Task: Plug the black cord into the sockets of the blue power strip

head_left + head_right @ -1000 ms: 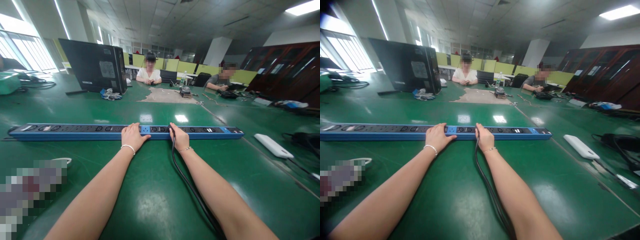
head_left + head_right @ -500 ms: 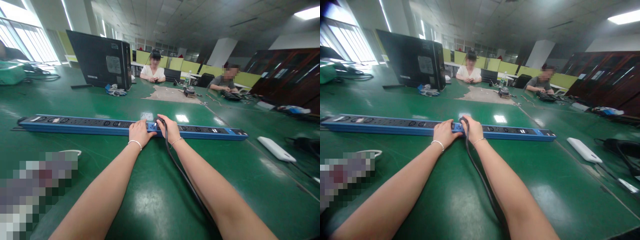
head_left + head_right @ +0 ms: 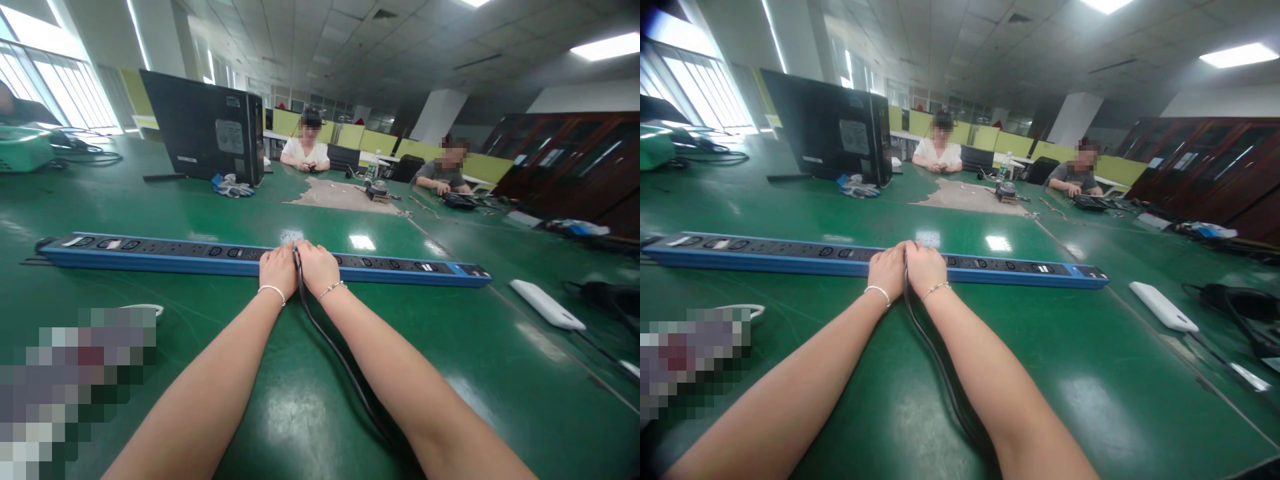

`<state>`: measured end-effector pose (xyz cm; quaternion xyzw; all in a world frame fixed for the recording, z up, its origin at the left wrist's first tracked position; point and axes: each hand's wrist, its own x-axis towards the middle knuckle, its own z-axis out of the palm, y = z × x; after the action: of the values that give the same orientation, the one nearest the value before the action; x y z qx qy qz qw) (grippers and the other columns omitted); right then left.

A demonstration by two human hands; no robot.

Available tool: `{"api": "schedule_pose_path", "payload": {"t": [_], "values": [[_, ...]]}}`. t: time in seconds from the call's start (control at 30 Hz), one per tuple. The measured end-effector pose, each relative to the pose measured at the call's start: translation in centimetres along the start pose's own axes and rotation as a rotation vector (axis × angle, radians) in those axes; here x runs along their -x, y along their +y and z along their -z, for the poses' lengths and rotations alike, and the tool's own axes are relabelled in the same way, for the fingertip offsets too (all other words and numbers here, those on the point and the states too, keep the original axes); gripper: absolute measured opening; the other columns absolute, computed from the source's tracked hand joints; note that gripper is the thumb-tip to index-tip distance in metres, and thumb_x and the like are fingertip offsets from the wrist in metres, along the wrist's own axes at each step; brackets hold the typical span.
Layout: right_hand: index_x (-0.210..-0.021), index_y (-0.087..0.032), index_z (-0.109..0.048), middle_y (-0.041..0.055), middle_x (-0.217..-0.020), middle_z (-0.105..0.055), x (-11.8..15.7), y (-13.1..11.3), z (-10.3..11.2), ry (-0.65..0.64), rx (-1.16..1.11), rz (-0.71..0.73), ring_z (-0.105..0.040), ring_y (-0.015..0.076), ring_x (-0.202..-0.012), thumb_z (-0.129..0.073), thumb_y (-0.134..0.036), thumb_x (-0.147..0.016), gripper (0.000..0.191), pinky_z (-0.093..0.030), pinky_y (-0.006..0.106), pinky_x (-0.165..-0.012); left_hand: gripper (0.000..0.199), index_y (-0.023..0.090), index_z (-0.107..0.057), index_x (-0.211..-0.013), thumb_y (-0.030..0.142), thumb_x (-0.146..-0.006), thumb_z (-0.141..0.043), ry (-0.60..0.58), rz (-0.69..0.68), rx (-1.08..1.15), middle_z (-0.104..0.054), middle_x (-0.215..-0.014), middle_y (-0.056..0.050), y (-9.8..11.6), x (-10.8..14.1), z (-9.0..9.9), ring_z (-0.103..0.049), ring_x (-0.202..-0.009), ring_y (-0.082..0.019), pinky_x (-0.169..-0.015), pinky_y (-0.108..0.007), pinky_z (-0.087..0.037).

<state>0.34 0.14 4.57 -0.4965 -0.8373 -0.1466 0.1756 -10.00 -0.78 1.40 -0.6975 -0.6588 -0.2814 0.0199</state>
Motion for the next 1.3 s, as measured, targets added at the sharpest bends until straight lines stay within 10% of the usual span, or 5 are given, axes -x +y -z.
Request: {"api": "schedule_pose_path", "payload": {"t": [0.27,0.67,1.3], "values": [[-0.122,-0.019,-0.056,0.0081,-0.104,-0.070,0.2,0.3,0.4,0.008,-0.130,-0.153,-0.067,0.0197,-0.088,-0.033,-0.027,-0.096,0.035,-0.050,0.028,-0.076,0.047,0.019,-0.038,-0.135,0.029,-0.090,-0.034,0.011,0.017,0.051,-0.066,-0.117,-0.009,0.1,-0.2,0.0,-0.055,-0.115,-0.020,-0.101,-0.039,-0.029],[-0.110,-0.017,-0.066,0.0055,-0.105,-0.071,-0.3,4.3,-0.8,0.076,-0.491,-0.257,-0.066,0.0153,-0.097,-0.053,-0.025,-0.088,0.026,-0.048,0.025,-0.089,0.063,0.025,-0.037,-0.133,0.051,-0.079,-0.056,0.014,0.007,0.055,-0.064,-0.122,-0.007,-0.2,-0.4,-0.7,-0.052,-0.119,-0.022,-0.104,-0.041,-0.025],[-0.133,-0.016,-0.048,0.0118,-0.115,-0.066,1.5,1.9,-0.3,-0.040,-0.117,-0.026,-0.065,0.0219,-0.098,-0.038,-0.022,-0.090,0.044,-0.046,0.031,-0.088,0.053,0.025,-0.040,-0.135,0.034,-0.083,-0.049,0.049,-0.025,0.062,-0.066,-0.117,-0.007,0.1,-0.1,-0.4,-0.056,-0.112,-0.022,-0.103,-0.043,-0.027]]}}
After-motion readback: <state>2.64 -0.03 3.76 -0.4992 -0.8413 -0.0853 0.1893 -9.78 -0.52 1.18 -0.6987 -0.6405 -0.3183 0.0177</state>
